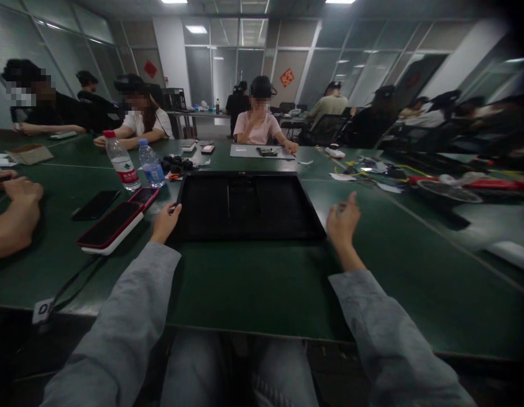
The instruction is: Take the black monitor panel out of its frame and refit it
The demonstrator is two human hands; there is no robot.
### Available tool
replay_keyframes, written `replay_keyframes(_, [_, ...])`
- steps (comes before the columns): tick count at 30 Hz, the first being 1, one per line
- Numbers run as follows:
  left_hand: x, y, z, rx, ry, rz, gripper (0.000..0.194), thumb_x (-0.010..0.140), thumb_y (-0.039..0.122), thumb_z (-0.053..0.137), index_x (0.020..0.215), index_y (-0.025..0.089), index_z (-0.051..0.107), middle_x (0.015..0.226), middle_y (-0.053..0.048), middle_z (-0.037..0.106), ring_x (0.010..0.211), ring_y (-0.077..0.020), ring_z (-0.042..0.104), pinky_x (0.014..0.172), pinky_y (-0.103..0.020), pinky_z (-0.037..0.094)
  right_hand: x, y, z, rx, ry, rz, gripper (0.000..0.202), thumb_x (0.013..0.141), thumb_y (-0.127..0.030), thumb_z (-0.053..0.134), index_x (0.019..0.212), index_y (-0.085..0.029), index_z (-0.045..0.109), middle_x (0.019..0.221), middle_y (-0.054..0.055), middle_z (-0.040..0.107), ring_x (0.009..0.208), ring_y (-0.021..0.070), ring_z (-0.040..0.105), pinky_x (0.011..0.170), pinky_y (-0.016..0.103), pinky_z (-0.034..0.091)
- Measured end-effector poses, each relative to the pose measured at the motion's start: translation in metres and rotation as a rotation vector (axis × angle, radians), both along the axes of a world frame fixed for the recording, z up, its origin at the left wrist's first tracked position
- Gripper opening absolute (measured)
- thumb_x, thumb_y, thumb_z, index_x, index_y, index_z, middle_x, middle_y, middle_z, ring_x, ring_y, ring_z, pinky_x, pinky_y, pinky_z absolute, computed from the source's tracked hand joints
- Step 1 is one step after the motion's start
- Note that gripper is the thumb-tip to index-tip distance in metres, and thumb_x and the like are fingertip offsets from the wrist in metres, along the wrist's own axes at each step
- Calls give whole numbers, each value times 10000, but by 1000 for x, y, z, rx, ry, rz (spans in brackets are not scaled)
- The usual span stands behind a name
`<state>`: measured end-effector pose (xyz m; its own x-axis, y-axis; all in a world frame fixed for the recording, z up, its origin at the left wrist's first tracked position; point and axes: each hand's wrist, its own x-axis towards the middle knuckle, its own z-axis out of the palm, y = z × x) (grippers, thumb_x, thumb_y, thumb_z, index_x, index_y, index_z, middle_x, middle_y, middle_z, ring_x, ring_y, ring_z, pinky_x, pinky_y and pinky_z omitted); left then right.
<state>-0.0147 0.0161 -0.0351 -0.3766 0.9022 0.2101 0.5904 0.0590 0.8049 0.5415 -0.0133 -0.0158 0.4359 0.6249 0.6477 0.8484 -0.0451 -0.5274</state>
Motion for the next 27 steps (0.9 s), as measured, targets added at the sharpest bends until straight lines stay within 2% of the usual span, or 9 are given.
replay_keyframes(3, [0, -1, 1, 32, -8, 3, 397, 1028, 447, 476, 1177, 169, 717, 1249, -149, 747, 1193, -288, 668, 1062, -396, 475, 0, 15, -22, -354, -82, 230, 668, 930, -349, 472, 1521, -40, 504, 1312, 256, 663, 1283, 390, 592, 1118, 585, 450])
replay_keyframes(5, [1, -1, 3, 33, -7, 9, 395, 1037, 442, 433, 1115, 182, 720, 1204, -135, 754, 1172, -286, 665, 1047, -396, 478, -1, 20, -32, -398, -90, 275, 686, 924, -331, 470, 1537, -24, 488, 1394, 270, 634, 1328, 403, 576, 1128, 589, 449])
replay_keyframes(8, [2, -1, 3, 27, -4, 3, 392, 1015, 459, 476, 1131, 174, 718, 1222, -150, 746, 1178, -292, 661, 1060, -405, 467, 0, 22, -37, -369, -56, 290, 702, 918, -311, 455, 1549, -4, 476, 1453, 278, 601, 1372, 418, 551, 1144, 618, 432])
replay_keyframes(11, [1, 0, 3, 46, -27, -5, 391, 981, 465, 546, 1160, 167, 726, 1229, -155, 745, 1168, -282, 669, 1064, -397, 463, 0, 20, -35, -319, 31, 296, 730, 905, -310, 482, 1565, 1, 455, 1459, 272, 601, 1358, 407, 574, 1163, 605, 425])
replay_keyframes(13, [-1, 0, 5, 56, -67, -3, 363, 951, 449, 593, 1117, 162, 742, 1150, -137, 763, 1098, -267, 686, 1017, -372, 483, -1, 19, -33, -281, 134, 297, 748, 895, -327, 524, 1577, -28, 450, 1434, 251, 627, 1307, 387, 617, 1154, 584, 448])
replay_keyframes(17, [-11, -6, 16, -29, -157, 22, 334, 904, 468, 645, 900, 152, 754, 856, -66, 740, 844, -225, 662, 779, -304, 496, 1, 16, -23, -258, 367, 367, 797, 881, -442, 639, 1601, -154, 456, 1363, 176, 688, 1155, 337, 694, 1060, 559, 543])
replay_keyframes(20, [-19, -9, 23, -64, -88, 71, 356, 899, 473, 644, 743, 159, 709, 676, -32, 651, 749, -210, 609, 705, -294, 442, 6, 8, -11, -239, 466, 473, 856, 850, -542, 718, 1609, -235, 469, 1329, 129, 711, 1086, 310, 718, 986, 521, 597])
replay_keyframes(23, [-22, -7, 24, -55, 43, 35, 417, 905, 471, 613, 605, 182, 627, 570, -11, 552, 718, -209, 574, 674, -291, 397, 9, 0, 0, -251, 500, 576, 792, 813, -571, 766, 1525, -277, 586, 1287, 92, 734, 1097, 318, 726, 971, 516, 616])
replay_keyframes(27, [-19, -3, 25, -63, 118, -33, 453, 909, 451, 559, 533, 200, 544, 506, 4, 430, 685, -205, 539, 614, -288, 334, 13, 1, 0, -291, 537, 705, 803, 787, -543, 788, 1528, -313, 578, 1313, 56, 733, 1175, 318, 709, 993, 518, 614])
